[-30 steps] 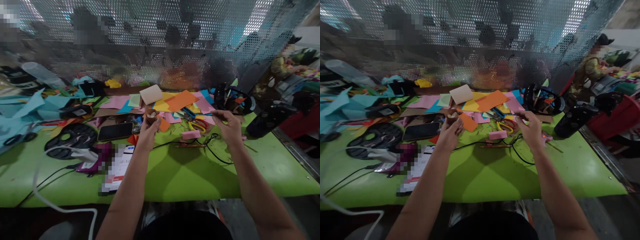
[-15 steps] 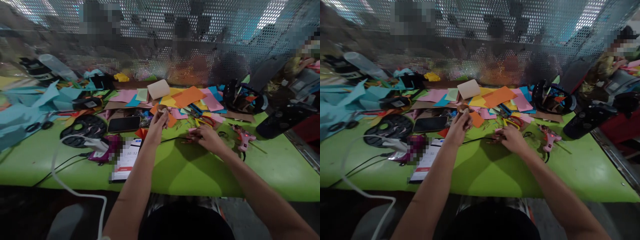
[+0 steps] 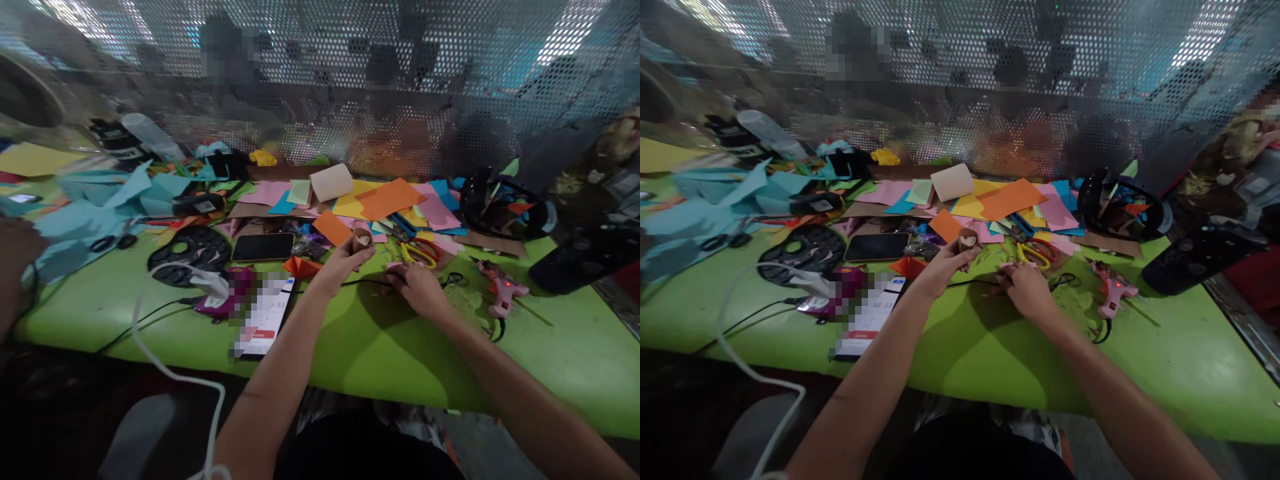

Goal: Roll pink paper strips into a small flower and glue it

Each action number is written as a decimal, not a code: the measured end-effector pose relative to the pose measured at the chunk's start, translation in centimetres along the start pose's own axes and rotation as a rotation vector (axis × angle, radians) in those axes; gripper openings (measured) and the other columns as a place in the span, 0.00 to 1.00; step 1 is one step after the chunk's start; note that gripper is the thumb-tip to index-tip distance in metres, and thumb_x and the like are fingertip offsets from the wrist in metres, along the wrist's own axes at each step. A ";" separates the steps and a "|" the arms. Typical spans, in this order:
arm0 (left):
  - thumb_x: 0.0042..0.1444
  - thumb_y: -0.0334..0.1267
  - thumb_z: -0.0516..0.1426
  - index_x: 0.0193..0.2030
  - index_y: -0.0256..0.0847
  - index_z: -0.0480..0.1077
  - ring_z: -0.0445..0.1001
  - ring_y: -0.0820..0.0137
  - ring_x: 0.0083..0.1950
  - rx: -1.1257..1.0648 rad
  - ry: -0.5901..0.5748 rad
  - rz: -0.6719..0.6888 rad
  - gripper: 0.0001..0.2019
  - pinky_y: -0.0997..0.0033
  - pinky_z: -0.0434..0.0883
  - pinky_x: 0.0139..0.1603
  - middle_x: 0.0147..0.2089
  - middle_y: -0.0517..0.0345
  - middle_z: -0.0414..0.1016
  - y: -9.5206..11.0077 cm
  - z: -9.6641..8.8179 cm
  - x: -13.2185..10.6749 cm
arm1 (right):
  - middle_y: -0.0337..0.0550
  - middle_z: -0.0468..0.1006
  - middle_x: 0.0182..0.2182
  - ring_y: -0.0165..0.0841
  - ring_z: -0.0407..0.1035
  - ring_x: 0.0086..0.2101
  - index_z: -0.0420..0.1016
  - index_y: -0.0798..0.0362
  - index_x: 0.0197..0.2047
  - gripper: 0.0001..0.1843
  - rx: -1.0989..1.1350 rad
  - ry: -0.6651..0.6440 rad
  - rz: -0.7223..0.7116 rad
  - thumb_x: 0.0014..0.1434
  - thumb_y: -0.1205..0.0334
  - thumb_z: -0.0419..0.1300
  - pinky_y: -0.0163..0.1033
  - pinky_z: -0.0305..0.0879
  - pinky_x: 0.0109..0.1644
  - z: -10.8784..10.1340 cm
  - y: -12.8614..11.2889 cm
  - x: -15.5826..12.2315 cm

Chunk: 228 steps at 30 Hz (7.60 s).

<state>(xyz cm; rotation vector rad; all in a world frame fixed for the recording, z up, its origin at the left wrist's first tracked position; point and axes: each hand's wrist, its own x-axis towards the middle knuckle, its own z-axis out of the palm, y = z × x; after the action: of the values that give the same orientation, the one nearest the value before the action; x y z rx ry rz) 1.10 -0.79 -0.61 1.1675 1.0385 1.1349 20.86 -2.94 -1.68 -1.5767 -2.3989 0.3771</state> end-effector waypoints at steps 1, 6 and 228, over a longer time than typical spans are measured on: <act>0.44 0.51 0.68 0.38 0.39 0.72 0.59 0.77 0.30 0.004 -0.009 -0.003 0.21 0.75 0.58 0.29 0.30 0.64 0.64 -0.1 0.0 0.0 | 0.51 0.81 0.45 0.41 0.72 0.46 0.78 0.52 0.49 0.14 -0.018 0.001 0.011 0.68 0.61 0.53 0.41 0.61 0.48 0.1 -0.2 0.2; 0.40 0.50 0.70 0.37 0.37 0.73 0.62 0.76 0.32 -0.035 -0.066 -0.001 0.22 0.74 0.61 0.31 0.33 0.61 0.69 -0.1 0.2 0.0 | 0.50 0.81 0.40 0.41 0.73 0.42 0.79 0.52 0.39 0.06 0.021 0.016 0.027 0.60 0.66 0.61 0.40 0.61 0.43 0.4 -1.2 0.7; 0.34 0.41 0.72 0.27 0.35 0.75 0.76 0.71 0.29 -0.133 0.142 0.131 0.16 0.67 0.78 0.37 0.26 0.60 0.76 -0.2 4.0 -0.9 | 0.39 0.75 0.25 0.31 0.65 0.27 0.73 0.52 0.29 0.17 0.891 0.509 0.106 0.52 0.47 0.68 0.36 0.61 0.31 -1.4 -1.1 -1.4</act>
<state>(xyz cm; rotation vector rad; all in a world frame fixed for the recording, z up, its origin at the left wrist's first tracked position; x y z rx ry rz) 4.94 -2.25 -0.35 1.0734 0.9879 1.3858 20.92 -4.55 -0.12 -1.1715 -1.4391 0.8059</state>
